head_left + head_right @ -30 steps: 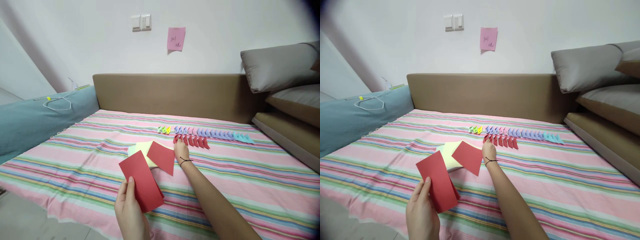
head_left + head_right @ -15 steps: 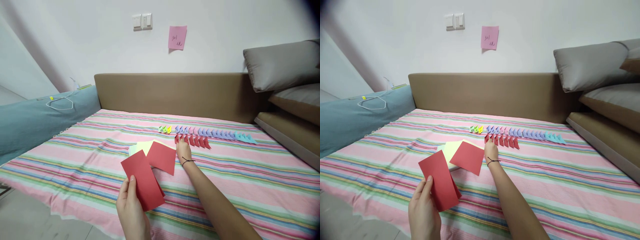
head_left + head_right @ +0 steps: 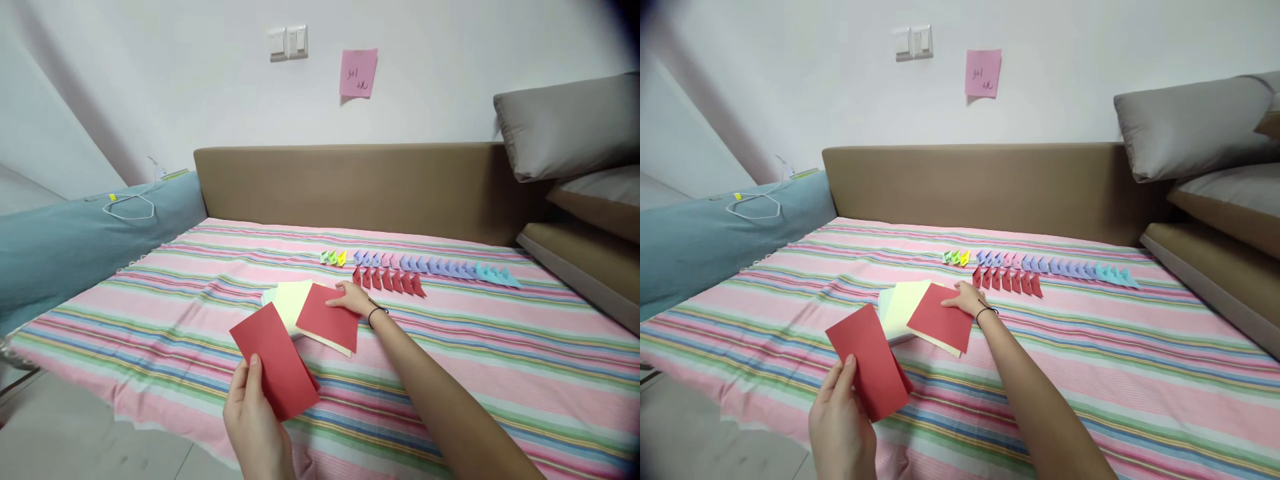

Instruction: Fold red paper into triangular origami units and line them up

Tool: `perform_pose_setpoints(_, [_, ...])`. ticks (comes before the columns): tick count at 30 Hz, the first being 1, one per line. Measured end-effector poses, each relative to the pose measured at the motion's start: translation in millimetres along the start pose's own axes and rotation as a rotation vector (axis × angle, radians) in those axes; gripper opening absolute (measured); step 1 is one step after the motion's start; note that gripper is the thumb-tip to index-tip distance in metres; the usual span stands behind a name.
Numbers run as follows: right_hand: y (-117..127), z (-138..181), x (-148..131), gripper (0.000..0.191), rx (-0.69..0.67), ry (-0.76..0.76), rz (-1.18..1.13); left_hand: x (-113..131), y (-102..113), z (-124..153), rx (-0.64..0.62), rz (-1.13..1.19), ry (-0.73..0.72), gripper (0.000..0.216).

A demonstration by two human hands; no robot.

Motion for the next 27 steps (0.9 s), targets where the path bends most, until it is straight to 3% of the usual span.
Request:
perform_pose_setpoints(4, [0.3, 3.6, -0.3, 0.025, -0.087, -0.039, -0.15, 1.2, 1.9, -2.8, -0.001, -0.008, -0.024, 0.022])
perform_pose_setpoints(7, [9.4, 18.1, 0.5, 0.021, -0.121, -0.05, -0.287, 1.6, 0.6, -3.7, -0.021, 0.014, -0.034, 0.02])
perform_pose_setpoints(10, [34.1, 48.3, 15.2, 0.026, -0.104, -0.072, -0.403, 2.5, 1.1, -3.8, -0.016, 0.018, -0.042, 0.02])
perform_pose_setpoints(13, [73.4, 95.6, 55.5, 0.037, -0.041, -0.132, -0.452, 3.3, 0.9, -2.7, -0.012, 0.0, -0.05, 0.02])
perform_pose_setpoints(16, [117.1, 152.7, 125.3, 0.038, 0.034, -0.248, -0.427, 1.7, -3.7, 0.4, -0.037, -0.015, -0.043, 0.02])
perform_pose_setpoints(19, [165.9, 212.6, 212.1, 0.037, 0.279, -0.489, -0.227, -0.2, -13.5, 5.9, -0.095, -0.023, -0.038, 0.02])
perform_pose_setpoints(21, [190.5, 242.6, 242.2, 0.047, 0.432, -0.518, 0.049, -1.1, -19.7, 10.3, -0.118, -0.037, -0.041, 0.021])
perform_pose_setpoints(24, [197.4, 262.9, 224.5, 0.057, 0.641, -0.231, 0.422, -1.1, -28.6, 16.4, -0.137, -0.07, -0.073, 0.02])
perform_pose_setpoints(26, [178.9, 265.1, 198.6, 0.061, 0.689, -0.065, 0.597, -1.4, -36.2, 20.1, -0.168, -0.088, -0.11, 0.02])
perform_pose_setpoints(27, [164.8, 261.3, 189.6, 0.061, 0.641, -0.035, 0.653, -2.6, -40.8, 21.9, -0.191, -0.096, -0.123, 0.02])
Point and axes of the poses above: each hand's wrist, its own z-axis away from the middle knuckle, its own y-axis out of the back of the hand, x = y × z, the point moved 8 cm from there along -z, towards the middle knuckle, and after that the axes turned 3 degrees about -x, right-handed, at the moved point
